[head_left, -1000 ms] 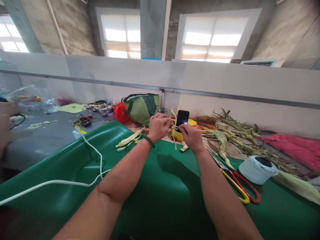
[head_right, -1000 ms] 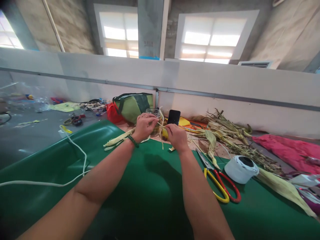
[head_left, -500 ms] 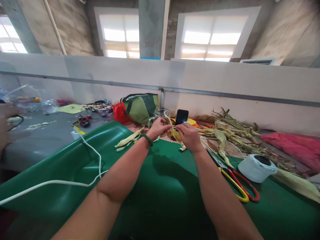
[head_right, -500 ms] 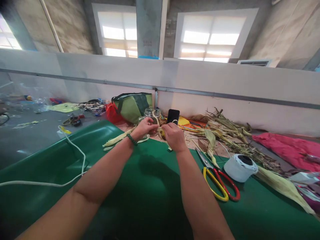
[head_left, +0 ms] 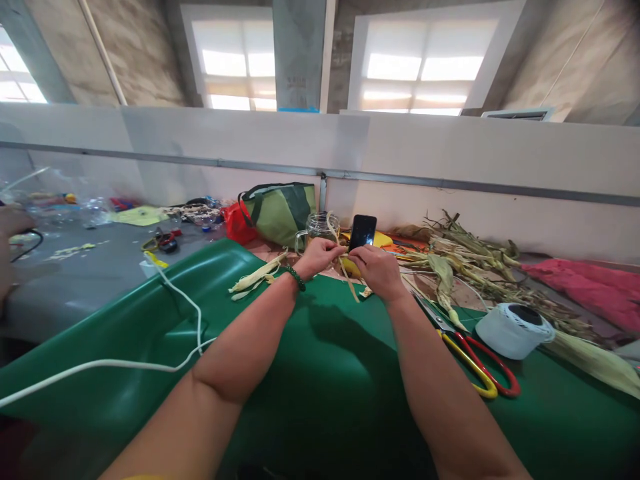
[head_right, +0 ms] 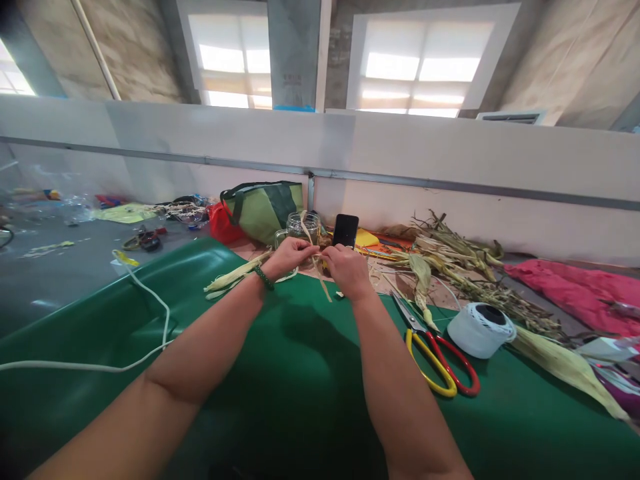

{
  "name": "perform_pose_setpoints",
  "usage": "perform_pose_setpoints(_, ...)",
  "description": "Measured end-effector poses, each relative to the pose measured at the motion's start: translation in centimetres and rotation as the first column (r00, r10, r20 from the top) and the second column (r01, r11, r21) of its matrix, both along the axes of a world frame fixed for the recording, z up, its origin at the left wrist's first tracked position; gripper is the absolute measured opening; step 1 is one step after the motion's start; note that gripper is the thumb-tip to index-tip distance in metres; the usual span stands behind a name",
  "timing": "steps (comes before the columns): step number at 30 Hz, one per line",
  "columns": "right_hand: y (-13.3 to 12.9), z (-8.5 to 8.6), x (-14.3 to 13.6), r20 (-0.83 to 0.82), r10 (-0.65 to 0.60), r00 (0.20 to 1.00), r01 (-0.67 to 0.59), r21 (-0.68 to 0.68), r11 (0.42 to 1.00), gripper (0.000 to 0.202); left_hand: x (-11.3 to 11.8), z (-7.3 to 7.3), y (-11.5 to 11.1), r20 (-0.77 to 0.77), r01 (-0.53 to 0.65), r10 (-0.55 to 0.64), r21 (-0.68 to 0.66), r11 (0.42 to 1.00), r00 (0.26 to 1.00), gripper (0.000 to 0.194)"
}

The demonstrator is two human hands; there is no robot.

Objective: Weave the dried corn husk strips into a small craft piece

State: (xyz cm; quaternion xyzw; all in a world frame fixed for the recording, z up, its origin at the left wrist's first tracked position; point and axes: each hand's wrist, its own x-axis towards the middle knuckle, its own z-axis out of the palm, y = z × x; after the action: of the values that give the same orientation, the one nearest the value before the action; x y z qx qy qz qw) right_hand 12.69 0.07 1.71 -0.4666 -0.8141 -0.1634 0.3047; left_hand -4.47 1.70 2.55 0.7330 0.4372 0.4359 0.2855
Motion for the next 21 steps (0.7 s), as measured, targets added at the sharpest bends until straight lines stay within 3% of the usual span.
perform_pose_setpoints(4,-0.1,0.3,-0.1,0.045,-0.063,0.997,0.066,-0.066,0.996,0.031,-0.2,0.3,-0.4,-0.008,0.107,-0.107,-0.036,0.994,0.994,0.034)
perform_pose_setpoints(9,-0.5,0.9,-0.4,0.148,-0.193,0.97,0.216,-0.162,0.963,0.038,0.2,0.5,-0.5,-0.162,0.042,-0.038,0.022,0.999,0.986,0.024)
perform_pose_setpoints(13,-0.7,1.3,0.0,0.157,-0.223,0.962,0.253,-0.205,0.946,0.046,0.2,0.4,-0.2,-0.291,0.081,-0.053,0.086,0.993,0.955,0.021)
perform_pose_setpoints(16,-0.9,1.2,0.2,0.005,-0.146,0.989,0.146,-0.085,0.986,0.039,0.0,0.4,-0.1,-0.333,0.071,-0.036,0.093,0.993,0.942,0.016)
perform_pose_setpoints(18,-1.2,1.1,0.0,-0.093,0.001,0.996,0.006,0.075,0.997,0.028,-0.2,0.4,-0.1,-0.365,0.044,-0.014,0.075,0.996,0.931,0.016)
perform_pose_setpoints(21,-1.4,0.8,-0.4,-0.047,0.168,0.985,-0.16,0.143,0.977,0.034,-0.5,0.5,-0.2,-0.428,0.078,-0.052,0.042,0.996,0.902,0.015)
